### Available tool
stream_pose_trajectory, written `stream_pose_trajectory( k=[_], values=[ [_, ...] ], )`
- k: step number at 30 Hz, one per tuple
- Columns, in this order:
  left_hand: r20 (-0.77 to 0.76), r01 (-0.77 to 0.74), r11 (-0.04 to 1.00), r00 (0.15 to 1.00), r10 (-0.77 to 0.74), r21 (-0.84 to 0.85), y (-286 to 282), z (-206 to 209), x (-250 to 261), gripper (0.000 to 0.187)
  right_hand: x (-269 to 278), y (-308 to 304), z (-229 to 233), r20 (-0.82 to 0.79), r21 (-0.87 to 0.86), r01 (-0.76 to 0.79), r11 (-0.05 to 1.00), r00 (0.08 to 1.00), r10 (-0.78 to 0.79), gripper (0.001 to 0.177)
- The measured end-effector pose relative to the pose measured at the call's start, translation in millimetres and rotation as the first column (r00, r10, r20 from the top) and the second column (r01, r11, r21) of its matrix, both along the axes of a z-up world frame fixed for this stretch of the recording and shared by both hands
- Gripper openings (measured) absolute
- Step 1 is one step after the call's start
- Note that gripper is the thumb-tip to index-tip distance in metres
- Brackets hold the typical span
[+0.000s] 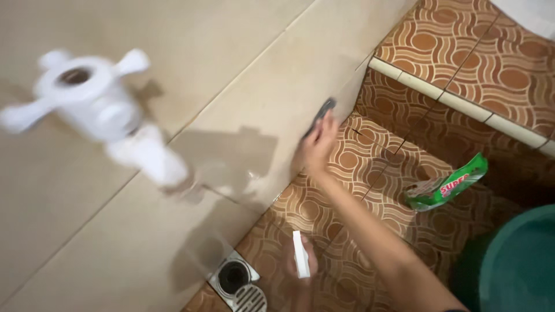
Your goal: The person scrubs the tiled wall and floor of a bathroom using a spray bottle and a steel wool pad. They repeatedly spray cleaning solution onto the grout lines and tiles, then scrub the surfaces with the pad, focusing on the area around a wall-mounted tap and a floor drain.
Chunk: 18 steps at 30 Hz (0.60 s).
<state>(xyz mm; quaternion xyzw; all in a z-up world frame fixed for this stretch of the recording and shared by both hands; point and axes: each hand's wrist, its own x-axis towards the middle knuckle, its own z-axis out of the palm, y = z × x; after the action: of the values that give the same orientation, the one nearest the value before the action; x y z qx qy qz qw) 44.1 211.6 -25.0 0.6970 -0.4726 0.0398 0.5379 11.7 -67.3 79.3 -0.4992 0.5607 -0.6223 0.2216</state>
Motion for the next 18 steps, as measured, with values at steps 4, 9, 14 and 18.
stream_pose_trajectory(
  k=[4,9,14,18],
  values=[
    [-0.18,0.021,1.0,0.983,-0.024,-0.018,33,-16,-13,0.005,40,107,-5,-0.079,-0.153,-0.339,0.928,0.941,0.33,0.045],
    [-0.122,0.096,0.971,0.985,-0.125,-0.22,63,17,-4,0.013,7,93,-3,-0.42,-0.245,-0.323,0.914,0.885,0.2,0.042],
    [-0.309,0.047,0.997,0.949,-0.064,-0.06,88,59,7,0.013,26,65,-4,-0.12,-0.105,-0.065,0.992,0.991,0.052,0.031],
    [-0.269,-0.239,0.961,0.925,0.269,0.141,89,82,23,0.026,90,133,-33,-0.134,-0.394,-0.369,0.842,0.929,0.345,0.038]
  ],
)
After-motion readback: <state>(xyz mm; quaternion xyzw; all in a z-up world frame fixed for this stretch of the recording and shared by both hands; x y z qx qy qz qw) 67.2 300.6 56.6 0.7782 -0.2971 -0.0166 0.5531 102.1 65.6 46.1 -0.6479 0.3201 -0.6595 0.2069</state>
